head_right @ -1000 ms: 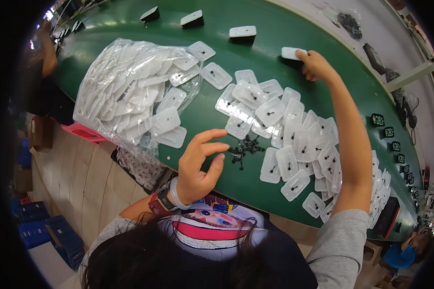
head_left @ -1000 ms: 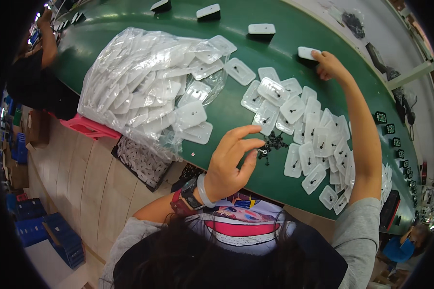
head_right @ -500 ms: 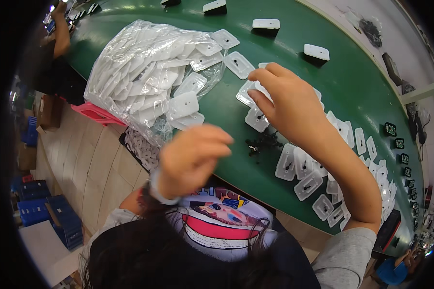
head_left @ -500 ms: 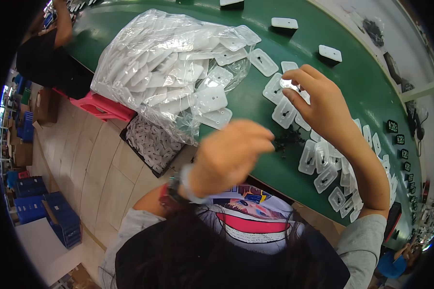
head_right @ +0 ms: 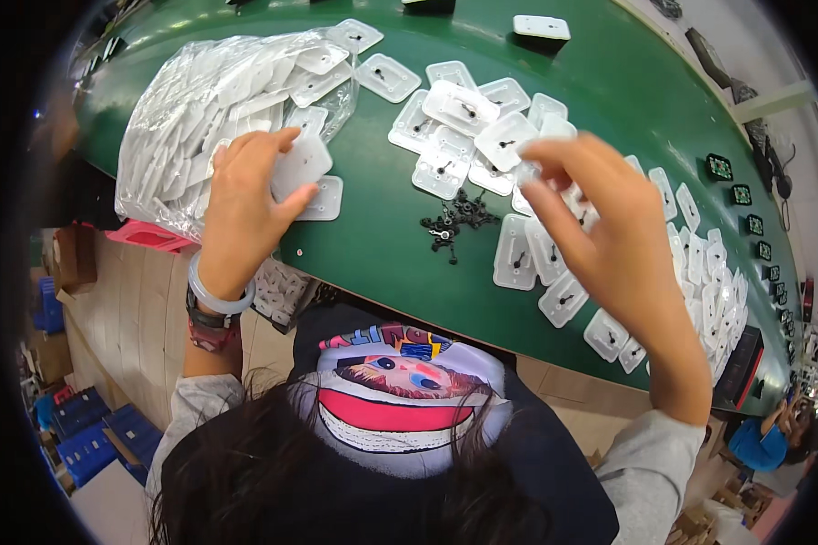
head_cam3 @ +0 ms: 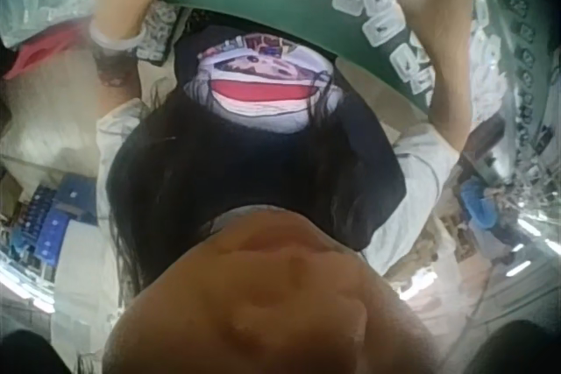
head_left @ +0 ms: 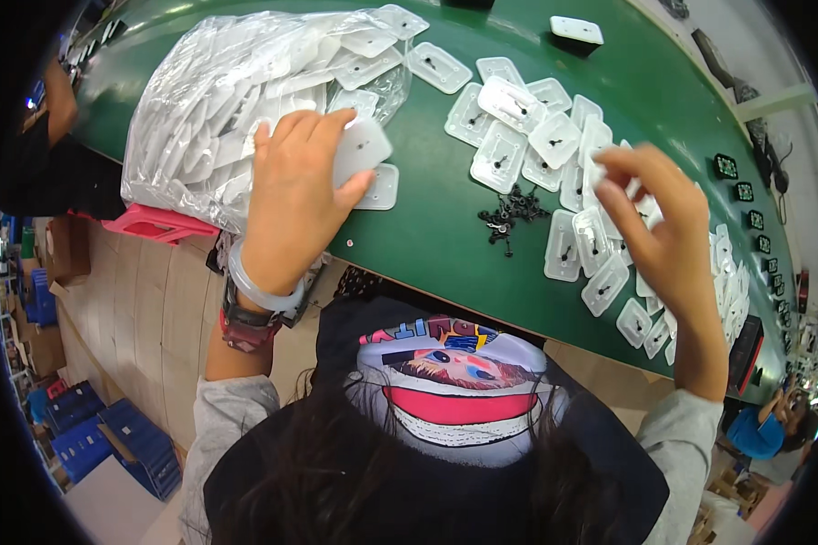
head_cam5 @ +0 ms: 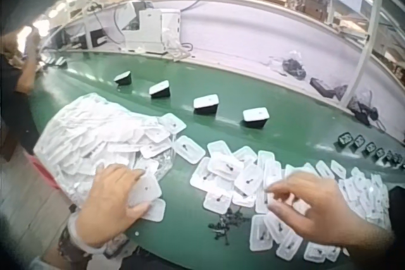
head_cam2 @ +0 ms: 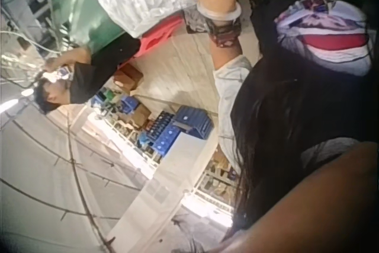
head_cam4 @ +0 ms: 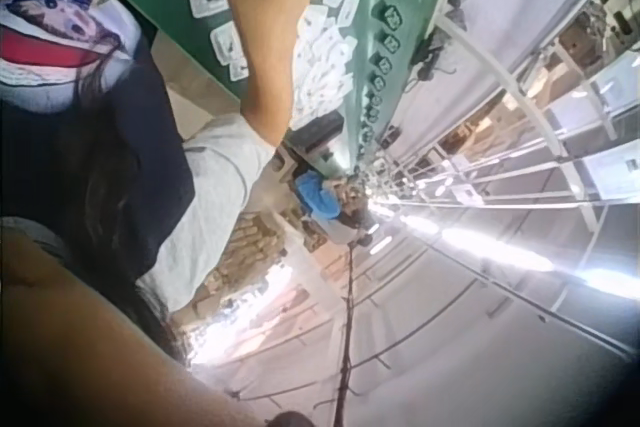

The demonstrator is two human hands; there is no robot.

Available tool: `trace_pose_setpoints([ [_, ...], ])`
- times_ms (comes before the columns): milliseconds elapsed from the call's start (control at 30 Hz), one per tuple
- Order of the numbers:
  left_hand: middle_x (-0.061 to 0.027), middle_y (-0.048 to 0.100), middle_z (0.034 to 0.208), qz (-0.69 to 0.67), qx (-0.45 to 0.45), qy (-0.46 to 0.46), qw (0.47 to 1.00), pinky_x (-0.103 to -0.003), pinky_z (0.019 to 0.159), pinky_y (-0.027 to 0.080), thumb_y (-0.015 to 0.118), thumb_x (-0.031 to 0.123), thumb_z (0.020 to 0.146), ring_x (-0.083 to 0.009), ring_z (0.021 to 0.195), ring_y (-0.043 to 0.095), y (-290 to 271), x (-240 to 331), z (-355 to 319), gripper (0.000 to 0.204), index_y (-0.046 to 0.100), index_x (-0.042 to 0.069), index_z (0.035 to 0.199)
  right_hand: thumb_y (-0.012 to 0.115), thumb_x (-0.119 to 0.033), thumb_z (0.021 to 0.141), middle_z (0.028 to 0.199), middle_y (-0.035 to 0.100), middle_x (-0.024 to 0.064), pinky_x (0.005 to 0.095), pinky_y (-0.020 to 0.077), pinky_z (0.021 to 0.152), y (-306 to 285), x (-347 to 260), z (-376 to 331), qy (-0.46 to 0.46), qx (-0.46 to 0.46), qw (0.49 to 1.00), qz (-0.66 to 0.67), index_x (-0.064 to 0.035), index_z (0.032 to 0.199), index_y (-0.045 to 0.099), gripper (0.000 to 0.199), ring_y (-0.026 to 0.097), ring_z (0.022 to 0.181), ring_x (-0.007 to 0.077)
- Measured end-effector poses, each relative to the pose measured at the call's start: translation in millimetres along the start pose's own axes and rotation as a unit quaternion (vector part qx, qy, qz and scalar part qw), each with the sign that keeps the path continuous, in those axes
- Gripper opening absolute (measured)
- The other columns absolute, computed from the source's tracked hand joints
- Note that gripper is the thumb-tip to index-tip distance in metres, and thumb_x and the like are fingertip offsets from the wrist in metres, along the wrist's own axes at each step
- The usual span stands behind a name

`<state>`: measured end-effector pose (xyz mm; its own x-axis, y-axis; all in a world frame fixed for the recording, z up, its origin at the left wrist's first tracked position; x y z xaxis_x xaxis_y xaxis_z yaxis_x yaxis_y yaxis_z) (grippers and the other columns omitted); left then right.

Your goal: The person assembles electronic devices by inserting small black components into white plastic plates and attaching the plates onto device housings by hand.

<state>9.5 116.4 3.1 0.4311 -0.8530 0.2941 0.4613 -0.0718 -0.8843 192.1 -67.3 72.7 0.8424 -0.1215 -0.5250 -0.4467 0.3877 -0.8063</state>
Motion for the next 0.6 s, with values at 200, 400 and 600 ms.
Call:
trace_pose_setpoints([
  [200,-0.0132,0.060,0.119,-0.147,0.087,-0.016,0.985,-0.040,0.091,0.049,0.072,0.019,0.079,-0.0252,0.111,0.059,-21,8,15,0.051,0.055,0.002,0.124,0.066,-0.001,0.080,0.085,0.059,0.0064,0.0295,0.0449,0.064,23,10,-46,0.068,-0.052,0.996,0.016,-0.0026,0.099,0.064,0.019,0.054,0.070,0.0197],
  [400,-0.0217,0.049,0.132,-0.745,-0.035,-0.136,0.652,-0.035,0.081,0.057,0.049,0.025,0.096,-0.0313,0.114,0.058,5,38,11,0.052,0.035,-0.002,0.138,0.065,-0.003,0.081,0.087,0.058,0.0053,0.0283,0.0446,0.063,58,-7,-39,-0.020,-0.108,0.994,0.028,-0.0033,0.097,0.065,0.016,0.054,0.071,0.0185],
  [600,-0.0211,0.049,0.131,-0.852,-0.164,-0.193,0.458,-0.030,0.082,0.056,0.044,0.011,0.095,-0.0315,0.114,0.058,31,75,-4,0.044,0.034,-0.003,0.136,0.062,-0.006,0.080,0.085,0.053,0.0091,0.0345,0.0477,0.063,91,-7,-37,-0.055,-0.174,0.980,-0.081,-0.0030,0.087,0.056,0.010,0.056,0.077,0.0257],
])
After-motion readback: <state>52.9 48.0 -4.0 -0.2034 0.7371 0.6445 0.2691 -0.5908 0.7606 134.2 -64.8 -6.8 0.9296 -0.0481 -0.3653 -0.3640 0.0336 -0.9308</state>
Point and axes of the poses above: each hand's wrist, its own z-axis towards the middle knuckle, its own y-axis out of the palm, x = y × z, the point moved 7 cm from there along z, towards the middle knuckle
